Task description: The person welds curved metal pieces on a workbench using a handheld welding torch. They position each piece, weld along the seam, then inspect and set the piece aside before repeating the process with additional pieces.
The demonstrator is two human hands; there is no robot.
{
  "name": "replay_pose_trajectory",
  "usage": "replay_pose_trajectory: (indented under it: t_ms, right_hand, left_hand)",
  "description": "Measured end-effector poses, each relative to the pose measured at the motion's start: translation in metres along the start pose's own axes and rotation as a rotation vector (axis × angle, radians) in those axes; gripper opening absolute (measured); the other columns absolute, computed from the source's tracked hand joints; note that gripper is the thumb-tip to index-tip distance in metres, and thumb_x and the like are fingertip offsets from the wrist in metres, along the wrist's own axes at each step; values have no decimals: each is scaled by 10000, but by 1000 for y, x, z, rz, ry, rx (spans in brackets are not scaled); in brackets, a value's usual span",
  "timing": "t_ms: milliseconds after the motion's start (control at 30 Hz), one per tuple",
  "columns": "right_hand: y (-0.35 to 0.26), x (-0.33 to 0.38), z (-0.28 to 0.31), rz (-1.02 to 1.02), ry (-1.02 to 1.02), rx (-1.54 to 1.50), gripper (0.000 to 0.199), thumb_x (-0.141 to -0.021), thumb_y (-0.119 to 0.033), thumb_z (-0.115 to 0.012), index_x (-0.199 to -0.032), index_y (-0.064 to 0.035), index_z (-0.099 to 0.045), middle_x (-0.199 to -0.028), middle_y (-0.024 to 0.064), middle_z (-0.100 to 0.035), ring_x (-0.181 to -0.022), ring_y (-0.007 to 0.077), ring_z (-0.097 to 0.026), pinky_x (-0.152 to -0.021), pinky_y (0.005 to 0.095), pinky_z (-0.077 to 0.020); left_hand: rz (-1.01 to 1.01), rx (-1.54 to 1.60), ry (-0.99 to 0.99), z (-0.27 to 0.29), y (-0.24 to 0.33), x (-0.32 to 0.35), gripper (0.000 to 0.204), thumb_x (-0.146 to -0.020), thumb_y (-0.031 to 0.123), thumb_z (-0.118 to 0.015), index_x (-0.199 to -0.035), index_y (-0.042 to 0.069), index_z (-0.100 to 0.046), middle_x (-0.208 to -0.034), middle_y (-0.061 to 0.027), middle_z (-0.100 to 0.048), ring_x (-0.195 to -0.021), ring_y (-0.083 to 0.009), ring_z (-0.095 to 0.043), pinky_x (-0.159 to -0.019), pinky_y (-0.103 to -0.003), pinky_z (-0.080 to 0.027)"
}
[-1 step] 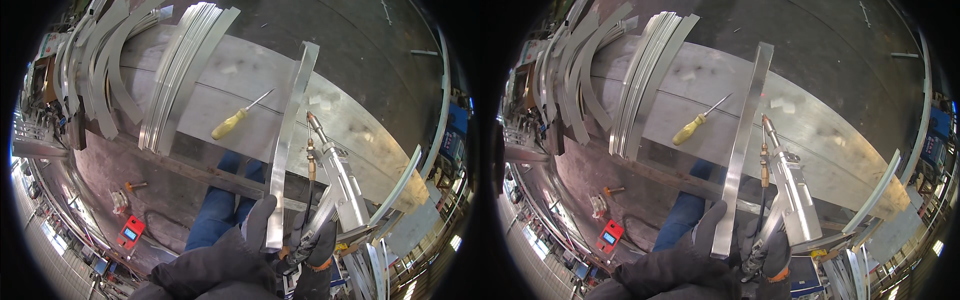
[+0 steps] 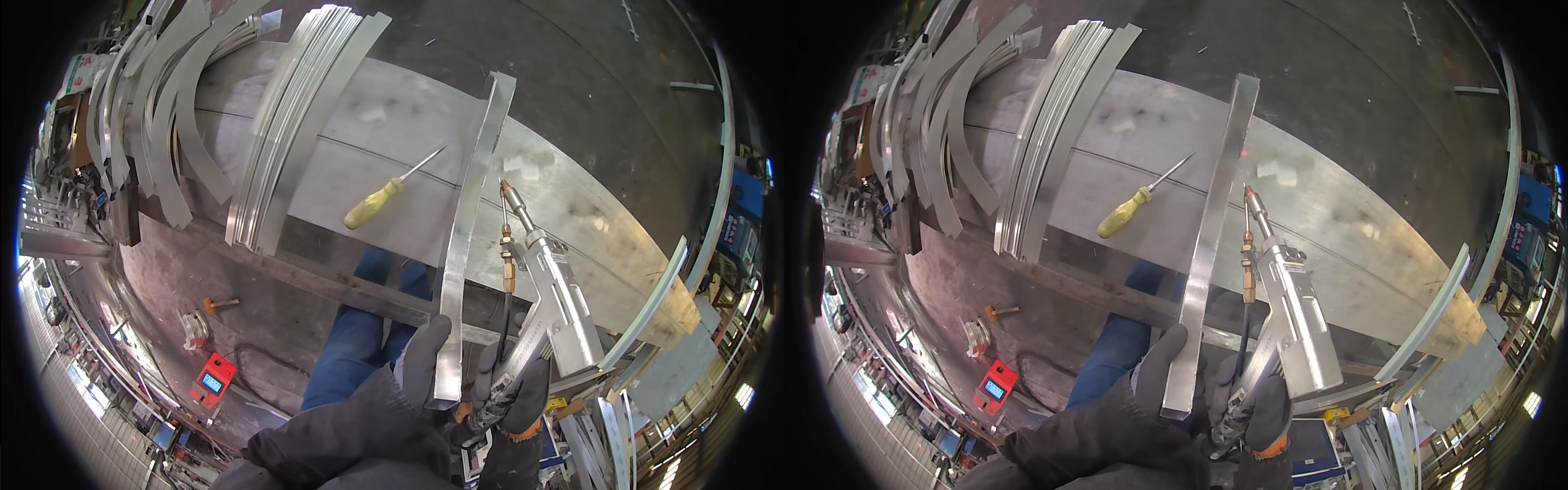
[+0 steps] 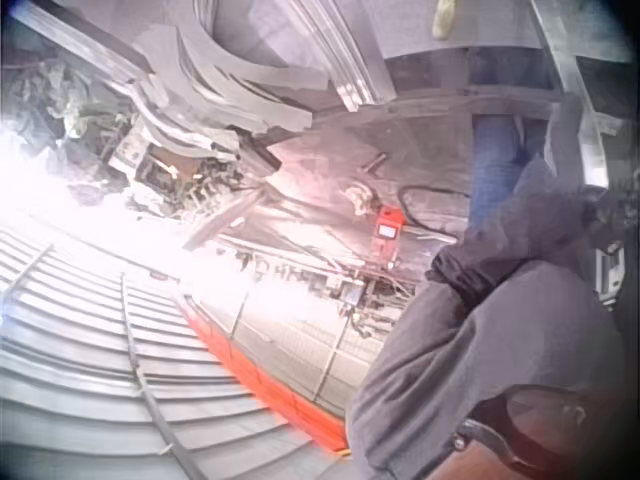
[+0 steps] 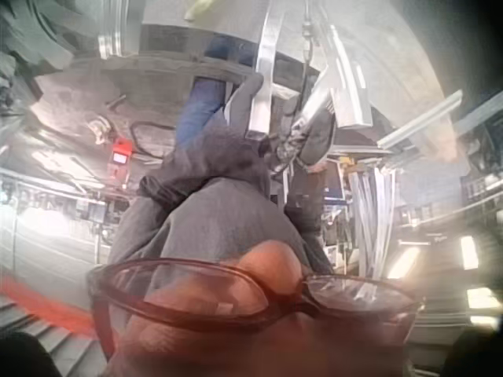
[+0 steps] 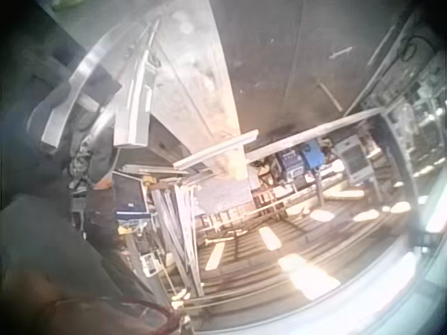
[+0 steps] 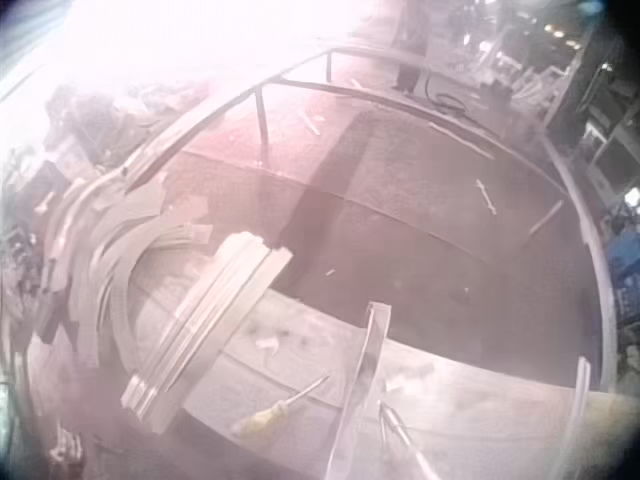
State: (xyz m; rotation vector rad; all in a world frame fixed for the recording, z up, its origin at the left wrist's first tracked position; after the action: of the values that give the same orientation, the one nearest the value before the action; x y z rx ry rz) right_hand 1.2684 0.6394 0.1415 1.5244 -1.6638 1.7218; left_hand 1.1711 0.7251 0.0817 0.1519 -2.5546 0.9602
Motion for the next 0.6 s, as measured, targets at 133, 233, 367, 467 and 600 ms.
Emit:
replay_pose_trajectory:
  t_ms: [133, 233, 367, 467, 600]
  right_hand:
    - [0, -14, 1, 41, 30, -12, 750, -970, -669, -500, -1068, 71, -574, -630, 104, -585, -499, 175, -560, -442, 277, -443]
    - [2, -23, 5, 19, -19, -52, 718, -1003, -620, -472, -1068, 86, -582, -646, 125, -609, -505, 181, -571, -447, 286, -449]
    - [1, -31, 7, 41, -65, -45, 701, -1018, -603, -455, -1061, 85, -584, -642, 125, -610, -507, 181, -574, -449, 284, -450]
    - [0, -33, 5, 38, -56, -40, 706, -1018, -609, -452, -1061, 84, -583, -639, 120, -609, -503, 178, -572, -449, 282, -451]
    - [-3, -33, 1, 29, -31, -28, 706, -1012, -622, -454, -1050, 72, -579, -634, 109, -606, -498, 173, -568, -449, 280, -453]
  left_hand:
    - [-10, -21, -38, 13, 1, -6, 626, -1061, 406, -432, -1508, -16, -315, -1418, -274, -493, -1334, -376, -511, -1160, -503, -385]
    - [-100, -141, 230, 26, -2, 6, 638, -1061, 410, -422, -1508, -29, -299, -1403, -270, -505, -1299, -382, -539, -1128, -498, -422]
    - [-108, -122, 223, 32, 2, 5, 628, -1058, 389, -444, -1497, -42, -322, -1377, -256, -533, -1264, -369, -572, -1106, -477, -451]
    - [-40, -103, 45, 28, 7, 1, 594, -1056, 364, -461, -1478, -42, -366, -1338, -245, -560, -1235, -350, -591, -1111, -468, -448]
    - [-131, -91, 148, 24, 2, 6, 572, -1058, 362, -455, -1451, -52, -411, -1228, -225, -622, -1125, -321, -640, -1037, -454, -493]
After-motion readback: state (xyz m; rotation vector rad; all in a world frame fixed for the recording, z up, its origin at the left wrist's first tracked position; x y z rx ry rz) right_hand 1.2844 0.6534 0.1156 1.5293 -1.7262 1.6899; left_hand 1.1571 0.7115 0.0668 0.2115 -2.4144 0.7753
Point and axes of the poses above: each hand's wrist, its own x-axis away from the middle knuckle, its own z-axis out of the back of the hand, y = z × x, the point moved 2 cm from there along -x, towards the middle knuckle
